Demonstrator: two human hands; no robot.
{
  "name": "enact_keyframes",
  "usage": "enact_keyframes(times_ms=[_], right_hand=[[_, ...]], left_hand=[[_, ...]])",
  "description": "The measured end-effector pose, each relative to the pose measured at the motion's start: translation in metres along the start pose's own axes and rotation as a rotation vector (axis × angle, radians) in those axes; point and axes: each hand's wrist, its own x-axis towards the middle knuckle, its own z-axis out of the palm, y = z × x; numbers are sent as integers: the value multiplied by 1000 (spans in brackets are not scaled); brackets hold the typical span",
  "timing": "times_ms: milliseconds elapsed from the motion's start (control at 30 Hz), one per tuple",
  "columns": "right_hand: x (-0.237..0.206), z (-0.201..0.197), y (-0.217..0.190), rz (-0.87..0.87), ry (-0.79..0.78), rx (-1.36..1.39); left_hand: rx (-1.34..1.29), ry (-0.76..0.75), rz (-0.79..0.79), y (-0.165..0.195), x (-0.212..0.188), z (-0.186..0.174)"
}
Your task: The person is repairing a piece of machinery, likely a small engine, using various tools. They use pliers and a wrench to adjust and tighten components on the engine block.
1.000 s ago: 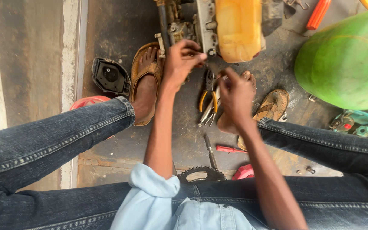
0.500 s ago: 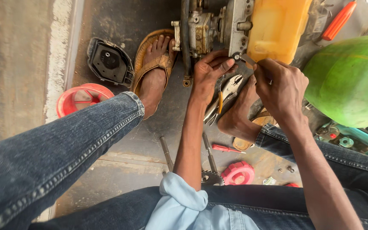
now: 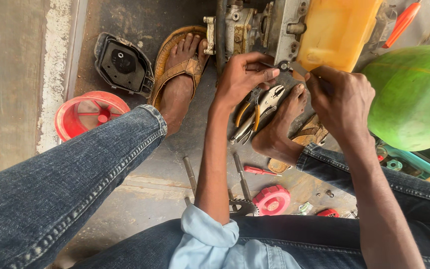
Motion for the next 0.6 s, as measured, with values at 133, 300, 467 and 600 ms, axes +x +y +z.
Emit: enact_keyframes(times_ms=[133, 300, 467, 600], right_hand=[[0, 1, -4, 19, -9, -26], [2, 2, -6, 32, -33, -48], [3, 3, -6, -8, -6, -52], [4, 4, -2, -13, -9, -36]], left_hand=[[243, 36, -97, 20, 0, -1], [517, 111, -96, 27, 4, 0], [609, 121, 138, 29, 27, -1], [810, 222, 160, 33, 49, 1]])
